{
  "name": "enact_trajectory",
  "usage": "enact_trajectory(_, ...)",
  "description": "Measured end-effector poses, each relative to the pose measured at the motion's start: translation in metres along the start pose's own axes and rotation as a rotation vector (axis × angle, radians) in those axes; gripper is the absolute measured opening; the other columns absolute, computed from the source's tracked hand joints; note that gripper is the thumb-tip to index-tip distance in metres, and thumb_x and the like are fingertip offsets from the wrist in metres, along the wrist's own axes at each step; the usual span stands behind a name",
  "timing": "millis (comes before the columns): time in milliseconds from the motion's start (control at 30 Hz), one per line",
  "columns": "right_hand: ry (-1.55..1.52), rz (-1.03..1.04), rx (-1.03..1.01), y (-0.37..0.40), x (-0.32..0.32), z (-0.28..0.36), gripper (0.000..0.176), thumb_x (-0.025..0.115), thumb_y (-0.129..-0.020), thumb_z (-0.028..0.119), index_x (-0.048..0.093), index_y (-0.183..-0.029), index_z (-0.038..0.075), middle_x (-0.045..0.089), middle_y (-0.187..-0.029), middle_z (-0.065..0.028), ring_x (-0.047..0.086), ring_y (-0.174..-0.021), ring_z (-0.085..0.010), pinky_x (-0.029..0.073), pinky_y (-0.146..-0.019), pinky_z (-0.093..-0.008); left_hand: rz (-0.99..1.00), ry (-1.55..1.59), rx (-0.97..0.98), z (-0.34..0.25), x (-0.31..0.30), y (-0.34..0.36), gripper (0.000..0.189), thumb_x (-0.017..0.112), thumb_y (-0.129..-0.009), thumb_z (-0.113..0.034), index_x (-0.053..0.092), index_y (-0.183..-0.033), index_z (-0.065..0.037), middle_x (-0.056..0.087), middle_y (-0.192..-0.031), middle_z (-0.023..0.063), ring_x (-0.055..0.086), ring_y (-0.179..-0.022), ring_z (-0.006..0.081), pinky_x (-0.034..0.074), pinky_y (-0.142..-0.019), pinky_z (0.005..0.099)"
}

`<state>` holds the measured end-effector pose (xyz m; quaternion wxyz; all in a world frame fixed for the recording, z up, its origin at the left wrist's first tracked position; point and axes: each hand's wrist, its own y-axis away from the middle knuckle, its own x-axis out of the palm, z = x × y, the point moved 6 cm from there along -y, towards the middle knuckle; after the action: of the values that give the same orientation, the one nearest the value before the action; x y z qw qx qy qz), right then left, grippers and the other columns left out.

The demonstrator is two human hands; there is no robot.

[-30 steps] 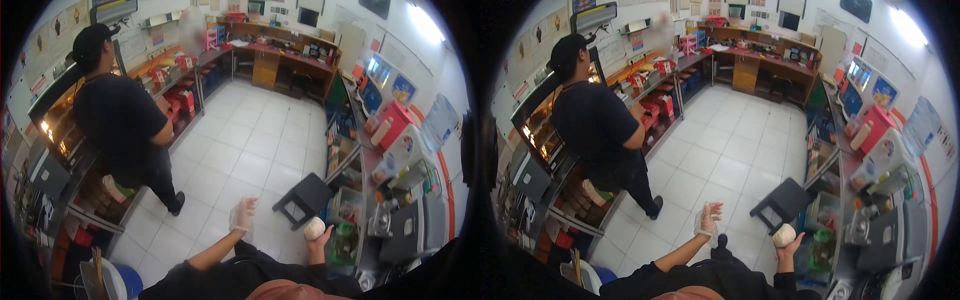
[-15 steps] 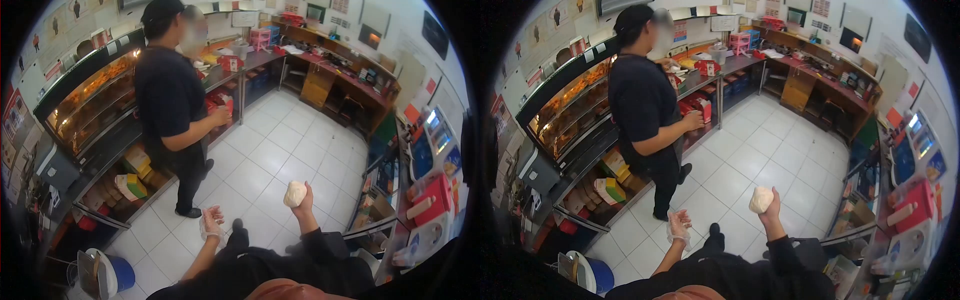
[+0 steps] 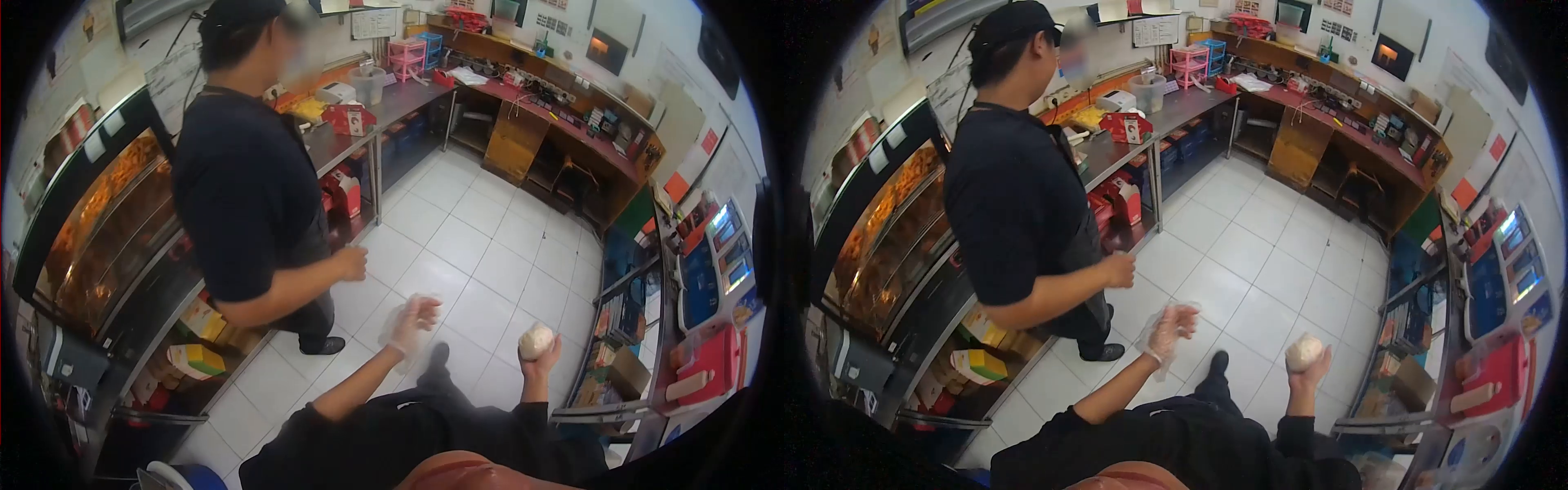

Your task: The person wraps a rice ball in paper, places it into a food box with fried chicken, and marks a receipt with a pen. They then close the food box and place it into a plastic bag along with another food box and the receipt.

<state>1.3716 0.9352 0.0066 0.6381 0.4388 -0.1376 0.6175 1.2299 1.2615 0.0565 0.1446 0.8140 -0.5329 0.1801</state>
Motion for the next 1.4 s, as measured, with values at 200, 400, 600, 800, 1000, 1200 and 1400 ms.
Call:
enact_trajectory(200, 0.143, -0.027, -0.044, -0.131, 0.077, 0.045, 0.048, 0.052, -0.077, 0.036, 0.055, -0.116, 0.008, 0.059, -0.109, -0.0103, 0.06, -0.095, -0.0272, 0.052, -0.078, -0.0425, 0.213, 0.07, 0.057, -0.039, 0.027, -0.168, 0.078, 0.042, -0.083, -0.075, 0.06, -0.113, -0.005, 0.061, -0.093, 0.0035, 0.057, -0.081, 0.0131, 0.046, -0.07, 0.0273)
enact_trajectory(400, 0.404, 0.286, -0.101, -0.348, 0.236, 0.023, 0.041, 0.05, -0.079, 0.024, 0.053, -0.116, 0.005, 0.059, -0.107, -0.0112, 0.06, -0.097, -0.0261, 0.053, -0.079, -0.0435, -0.035, 0.051, 0.234, -0.054, -0.001, -0.289, 0.067, 0.04, -0.092, -0.064, 0.058, -0.114, -0.003, 0.061, -0.093, 0.0031, 0.058, -0.079, 0.0107, 0.048, -0.07, 0.0252)
enact_trajectory(600, 0.582, 0.662, 0.166, -0.447, 0.471, -0.144, 0.046, 0.052, -0.079, 0.018, 0.044, -0.123, 0.006, 0.053, -0.115, -0.0129, 0.058, -0.104, -0.0279, 0.051, -0.086, -0.0477, -0.224, 0.078, 0.311, -0.043, 0.021, -0.378, 0.07, 0.043, -0.09, -0.065, 0.059, -0.11, -0.001, 0.06, -0.09, 0.0048, 0.057, -0.08, 0.0149, 0.046, -0.071, 0.0292)
enact_trajectory(800, 0.455, 1.025, 0.689, -0.441, 0.612, -0.306, 0.054, 0.05, -0.078, 0.02, 0.045, -0.128, 0.0, 0.055, -0.123, -0.0167, 0.054, -0.114, -0.0332, 0.043, -0.098, -0.0493, -0.452, 0.162, 0.328, -0.022, -0.042, -0.462, 0.068, 0.039, -0.092, -0.064, 0.06, -0.109, -0.002, 0.059, -0.09, 0.0044, 0.056, -0.079, 0.014, 0.046, -0.071, 0.029)
enact_trajectory(1000, 0.422, 0.972, 0.97, -0.474, 0.645, -0.366, 0.052, 0.053, -0.073, 0.019, 0.051, -0.124, 0.009, 0.058, -0.117, -0.0118, 0.058, -0.107, -0.03, 0.048, -0.087, -0.0496, -0.824, 0.173, 0.487, -0.052, -0.146, -0.481, 0.061, 0.038, -0.095, -0.06, 0.062, -0.107, -0.005, 0.062, -0.086, 0.0035, 0.058, -0.073, 0.0116, 0.048, -0.066, 0.0274)
enact_trajectory(1200, 0.531, 0.988, 0.782, -0.595, 0.721, -0.383, 0.051, 0.053, -0.071, 0.021, 0.053, -0.121, 0.008, 0.06, -0.114, -0.0095, 0.059, -0.102, -0.0271, 0.049, -0.084, -0.0431, -1.111, 0.181, 0.544, -0.073, -0.211, -0.462, 0.063, 0.039, -0.093, -0.062, 0.064, -0.104, -0.005, 0.062, -0.081, 0.0038, 0.059, -0.071, 0.0129, 0.049, -0.062, 0.0281)
enact_trajectory(1400, 1.015, 1.32, 0.373, -0.662, 0.832, -0.45, 0.052, 0.06, -0.072, 0.016, 0.054, -0.122, 0.005, 0.062, -0.109, -0.0109, 0.062, -0.098, -0.0245, 0.052, -0.079, -0.035, -1.241, 0.273, 0.582, -0.076, -0.253, -0.479, 0.062, 0.042, -0.091, -0.063, 0.063, -0.105, -0.006, 0.061, -0.083, 0.0044, 0.058, -0.073, 0.0149, 0.047, -0.063, 0.0293)
